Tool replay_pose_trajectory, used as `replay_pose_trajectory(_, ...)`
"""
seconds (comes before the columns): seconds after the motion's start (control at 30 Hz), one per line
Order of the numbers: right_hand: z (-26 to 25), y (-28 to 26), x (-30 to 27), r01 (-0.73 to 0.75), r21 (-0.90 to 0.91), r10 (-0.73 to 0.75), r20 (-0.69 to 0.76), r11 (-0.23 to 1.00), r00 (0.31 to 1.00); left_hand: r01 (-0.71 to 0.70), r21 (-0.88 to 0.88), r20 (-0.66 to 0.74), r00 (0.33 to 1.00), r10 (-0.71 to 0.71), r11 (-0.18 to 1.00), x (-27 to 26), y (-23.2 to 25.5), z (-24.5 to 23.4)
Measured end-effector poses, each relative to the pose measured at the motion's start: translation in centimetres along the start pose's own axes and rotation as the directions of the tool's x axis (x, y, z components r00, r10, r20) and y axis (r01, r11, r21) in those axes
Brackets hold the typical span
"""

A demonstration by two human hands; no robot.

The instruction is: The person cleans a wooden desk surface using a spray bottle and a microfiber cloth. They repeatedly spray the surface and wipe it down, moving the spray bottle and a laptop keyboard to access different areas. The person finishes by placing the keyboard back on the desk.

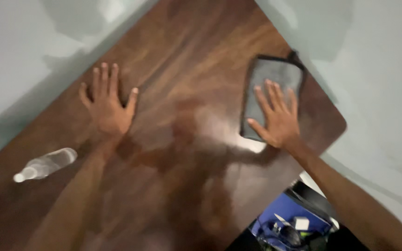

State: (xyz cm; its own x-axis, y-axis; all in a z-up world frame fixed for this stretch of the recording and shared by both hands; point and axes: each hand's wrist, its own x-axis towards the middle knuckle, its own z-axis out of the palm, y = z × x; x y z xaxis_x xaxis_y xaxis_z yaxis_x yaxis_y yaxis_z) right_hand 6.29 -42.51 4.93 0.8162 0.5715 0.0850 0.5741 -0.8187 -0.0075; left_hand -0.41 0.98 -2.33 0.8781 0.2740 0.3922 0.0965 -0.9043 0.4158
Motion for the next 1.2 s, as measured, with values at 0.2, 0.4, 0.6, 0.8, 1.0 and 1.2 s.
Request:
replay_pose_trajectory(0.2,4.2,-2.9,-10.0,-0.565,0.121,0.577,-0.203,0.816,0.791,0.023,0.001,0.045,0.999,-0.023,1.000,0.4,0.6,-0.2)
replay_pose_trajectory(0.4,3.5,-3.5,-6.5,-0.463,0.038,0.464,-0.119,0.886,0.878,0.023,0.023,0.073,0.997,-0.025,0.999,0.5,0.3,-0.2)
replay_pose_trajectory(0.6,1.6,-3.0,4.7,-0.463,0.098,0.473,-0.136,0.881,0.871,0.050,0.021,0.074,0.996,-0.052,0.999,0.8,0.6,-0.5)
replay_pose_trajectory(0.8,0.7,-7.2,20.1,-0.461,0.098,0.469,-0.100,0.882,0.877,0.061,0.028,0.062,0.996,-0.062,0.998,1.1,0.7,-1.1)
replay_pose_trajectory(1.0,0.3,-12.9,28.8,-0.189,0.034,0.191,-0.076,0.981,0.979,0.055,0.013,0.040,0.998,-0.056,0.998,1.3,-0.1,-0.8)
replay_pose_trajectory(1.2,0.0,-7.7,14.7,0.177,0.020,-0.176,-0.004,0.984,0.984,0.019,0.002,-0.006,1.000,-0.019,1.000,0.4,0.1,-0.3)
